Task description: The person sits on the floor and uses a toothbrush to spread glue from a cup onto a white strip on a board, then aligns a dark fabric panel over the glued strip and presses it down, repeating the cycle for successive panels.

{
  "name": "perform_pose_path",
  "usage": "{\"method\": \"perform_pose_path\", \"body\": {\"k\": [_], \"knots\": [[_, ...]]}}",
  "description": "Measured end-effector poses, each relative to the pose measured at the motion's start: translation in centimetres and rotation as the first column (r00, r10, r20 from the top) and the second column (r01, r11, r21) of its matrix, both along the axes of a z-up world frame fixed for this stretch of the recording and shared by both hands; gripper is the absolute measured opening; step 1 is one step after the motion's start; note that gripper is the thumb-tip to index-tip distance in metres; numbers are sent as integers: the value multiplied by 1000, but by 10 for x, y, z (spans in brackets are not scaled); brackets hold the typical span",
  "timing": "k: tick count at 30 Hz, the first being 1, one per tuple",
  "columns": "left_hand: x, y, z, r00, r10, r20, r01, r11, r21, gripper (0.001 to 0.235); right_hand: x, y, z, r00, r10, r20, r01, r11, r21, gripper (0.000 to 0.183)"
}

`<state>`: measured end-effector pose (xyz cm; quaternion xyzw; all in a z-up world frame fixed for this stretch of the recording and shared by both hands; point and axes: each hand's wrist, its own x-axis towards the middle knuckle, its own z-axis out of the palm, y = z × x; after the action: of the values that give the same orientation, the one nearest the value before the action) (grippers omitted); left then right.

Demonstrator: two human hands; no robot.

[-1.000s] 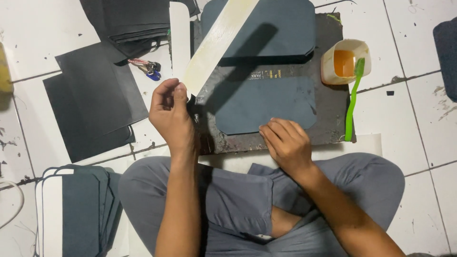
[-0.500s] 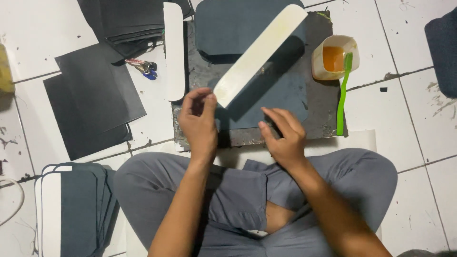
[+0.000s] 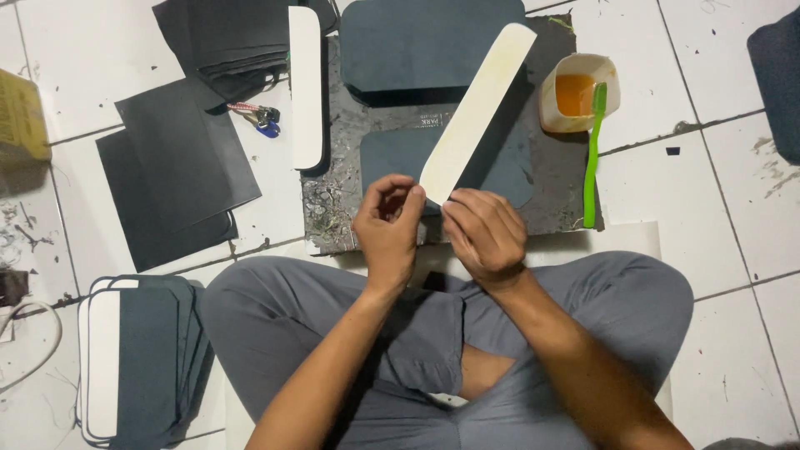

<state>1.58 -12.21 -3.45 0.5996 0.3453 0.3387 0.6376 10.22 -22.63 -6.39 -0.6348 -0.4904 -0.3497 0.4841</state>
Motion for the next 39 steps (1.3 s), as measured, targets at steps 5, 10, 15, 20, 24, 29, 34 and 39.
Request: {"method": "perform_pose_path", "body": {"k": [5,10,15,20,24,29,34,39], "knots": [[-6,-5,2,995,-37,98,32,998,51,18,-8,-1,30,998,51,41,-51,999,9,7],[-13,-17,19,969,-106,225,73,986,152,19,-13,-6,42,995,25,101,-35,995,96,12],[-13,-23,52,885,-242,397,170,963,207,17,-19,-29,66,987,-163,1,161,977,139,11],[-10,3,94,922,-18,386,-72,974,217,13,-26,-41,88,919,-55,-389,159,957,241,15],[-12,34,89,935,102,340,-157,978,138,12,-19,-40,110,800,115,-589,131,924,359,12],[-17,43,75,978,90,185,-122,978,169,14,-11,-42,99,680,243,-692,113,897,426,15],[-22,57,37,997,-12,-79,37,947,320,24,7,-43,62,311,486,-817,178,814,552,9],[-13,62,25,964,-108,-244,147,978,149,36,27,-45,29,115,506,-855,268,813,517,8]]}}
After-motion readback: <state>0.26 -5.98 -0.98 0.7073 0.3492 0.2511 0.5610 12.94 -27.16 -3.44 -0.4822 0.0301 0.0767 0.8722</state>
